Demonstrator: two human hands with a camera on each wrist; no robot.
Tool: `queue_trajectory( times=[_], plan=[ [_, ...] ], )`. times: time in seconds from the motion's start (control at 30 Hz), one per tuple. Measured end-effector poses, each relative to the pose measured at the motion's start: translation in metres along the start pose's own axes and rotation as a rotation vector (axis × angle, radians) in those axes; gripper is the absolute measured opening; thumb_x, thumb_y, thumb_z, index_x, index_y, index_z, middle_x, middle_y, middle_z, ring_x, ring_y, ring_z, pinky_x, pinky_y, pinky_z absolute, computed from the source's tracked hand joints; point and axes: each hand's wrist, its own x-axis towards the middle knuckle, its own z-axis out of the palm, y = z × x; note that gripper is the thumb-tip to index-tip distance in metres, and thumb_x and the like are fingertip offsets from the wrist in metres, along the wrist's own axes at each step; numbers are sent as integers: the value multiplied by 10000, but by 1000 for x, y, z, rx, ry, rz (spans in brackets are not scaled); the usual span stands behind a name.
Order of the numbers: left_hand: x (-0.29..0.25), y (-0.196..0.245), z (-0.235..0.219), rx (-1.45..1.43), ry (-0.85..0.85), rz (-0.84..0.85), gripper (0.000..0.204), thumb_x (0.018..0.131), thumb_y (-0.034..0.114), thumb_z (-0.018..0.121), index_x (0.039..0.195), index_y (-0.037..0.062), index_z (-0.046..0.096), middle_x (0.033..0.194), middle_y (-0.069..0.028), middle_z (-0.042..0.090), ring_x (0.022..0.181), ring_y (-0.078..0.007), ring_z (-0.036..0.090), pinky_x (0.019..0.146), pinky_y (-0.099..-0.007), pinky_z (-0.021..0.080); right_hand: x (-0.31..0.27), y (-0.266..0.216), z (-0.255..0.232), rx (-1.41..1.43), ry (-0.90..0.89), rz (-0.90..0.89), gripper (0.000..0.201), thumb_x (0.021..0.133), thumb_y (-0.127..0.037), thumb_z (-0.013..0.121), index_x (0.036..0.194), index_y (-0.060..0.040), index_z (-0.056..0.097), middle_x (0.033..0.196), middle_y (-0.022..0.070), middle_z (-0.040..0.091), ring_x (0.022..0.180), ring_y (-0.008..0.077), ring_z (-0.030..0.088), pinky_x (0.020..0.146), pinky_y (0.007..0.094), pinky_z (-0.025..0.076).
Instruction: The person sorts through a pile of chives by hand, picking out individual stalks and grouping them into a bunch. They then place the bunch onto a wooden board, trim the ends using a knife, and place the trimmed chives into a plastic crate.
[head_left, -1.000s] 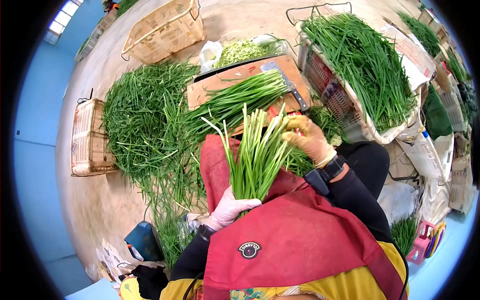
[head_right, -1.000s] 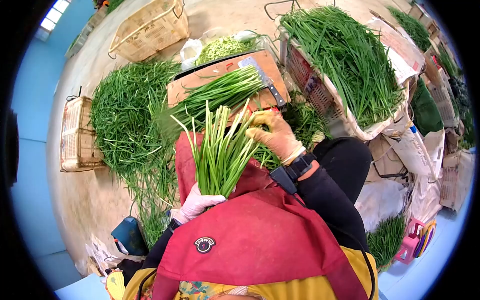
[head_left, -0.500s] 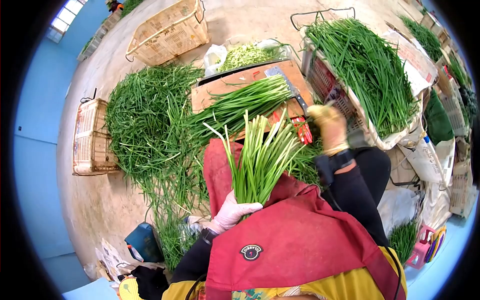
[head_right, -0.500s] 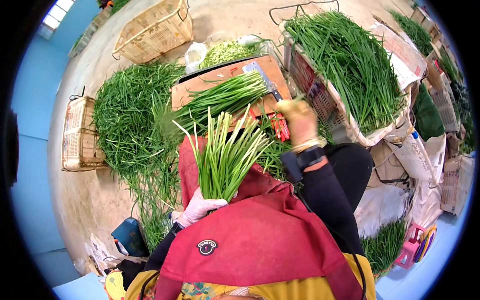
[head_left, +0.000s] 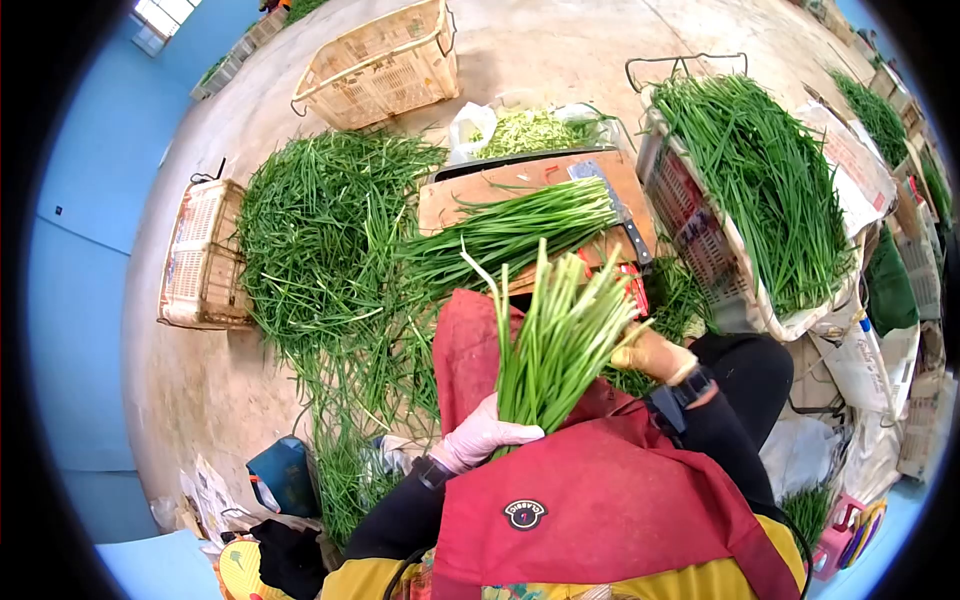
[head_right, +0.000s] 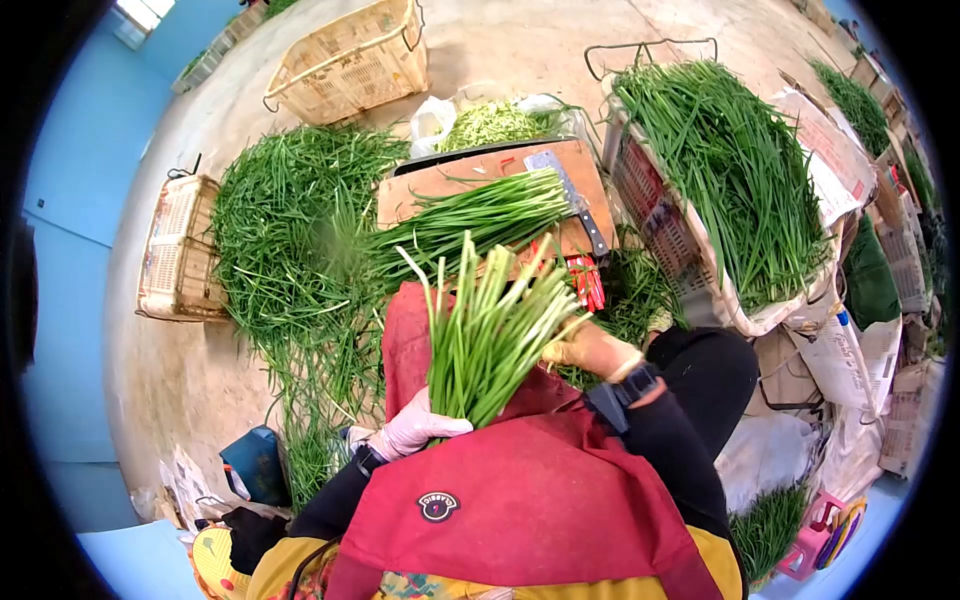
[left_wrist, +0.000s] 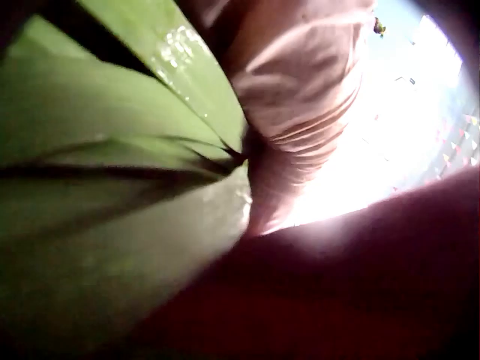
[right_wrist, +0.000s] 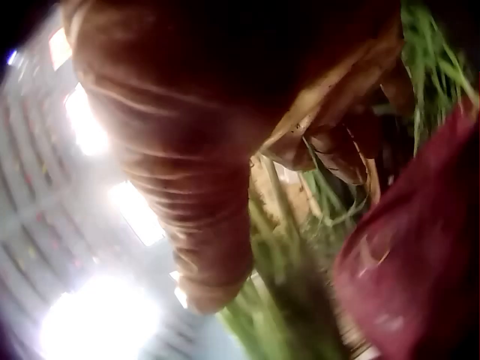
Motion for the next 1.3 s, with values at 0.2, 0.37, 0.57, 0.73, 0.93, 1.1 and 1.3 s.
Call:
queue_trajectory(
  times=[0.2,0.37,0.57,0.73,0.93,1.1,1.3],
  plan=[
    [5,18,4,72,-93,-133,714,810,125,758,1420,53,394,1346,-39,519,1215,-132,487,1046,-293,373,45,-60,54,1039,4,-144,1019,728,-469,778,1501,-93,230,1415,215,439,1256,338,490,1049,484,415],
    [3,21,8,107,-133,23,713,833,120,741,1438,62,368,1357,-31,504,1221,-121,472,1052,-290,365,50,-57,49,1071,-128,-54,1101,703,-446,796,1511,-45,165,1345,220,500,1135,317,584,1009,434,462],
    [0,22,-1,177,-88,-229,633,869,137,701,1420,51,403,1314,-42,541,1201,-130,486,1040,-298,375,52,-72,52,1066,-168,-145,976,694,-387,799,1460,-20,317,1309,184,548,1127,293,594,995,421,467],
    [5,18,-17,107,-118,-307,654,825,48,689,1416,36,410,1309,-65,562,1174,-136,519,987,-286,428,52,-73,53,1104,-189,-229,1017,686,-331,807,1481,-22,253,1343,195,531,1109,316,603,983,434,477],
    [1,33,-20,226,-211,19,957,771,140,764,1511,13,172,1535,-101,279,1405,-172,264,1152,-326,204,43,-65,51,1035,-130,-269,773,744,-285,751,1353,80,443,1100,181,676,1105,342,617,1012,441,460],
    [-10,92,-16,471,-17,147,896,819,294,704,1503,-4,209,1540,-104,290,1411,-234,288,1167,-365,187,41,-72,54,1011,-18,-200,704,778,-277,751,1339,50,478,1020,140,685,1003,289,645,946,415,487],
    [46,132,12,916,121,536,606,870,195,698,1388,19,439,1401,-104,475,1289,-208,442,1093,-366,337,55,-65,62,1007,82,-239,629,779,-144,761,1320,31,492,1094,122,666,1022,214,633,920,335,500]
  ],
)
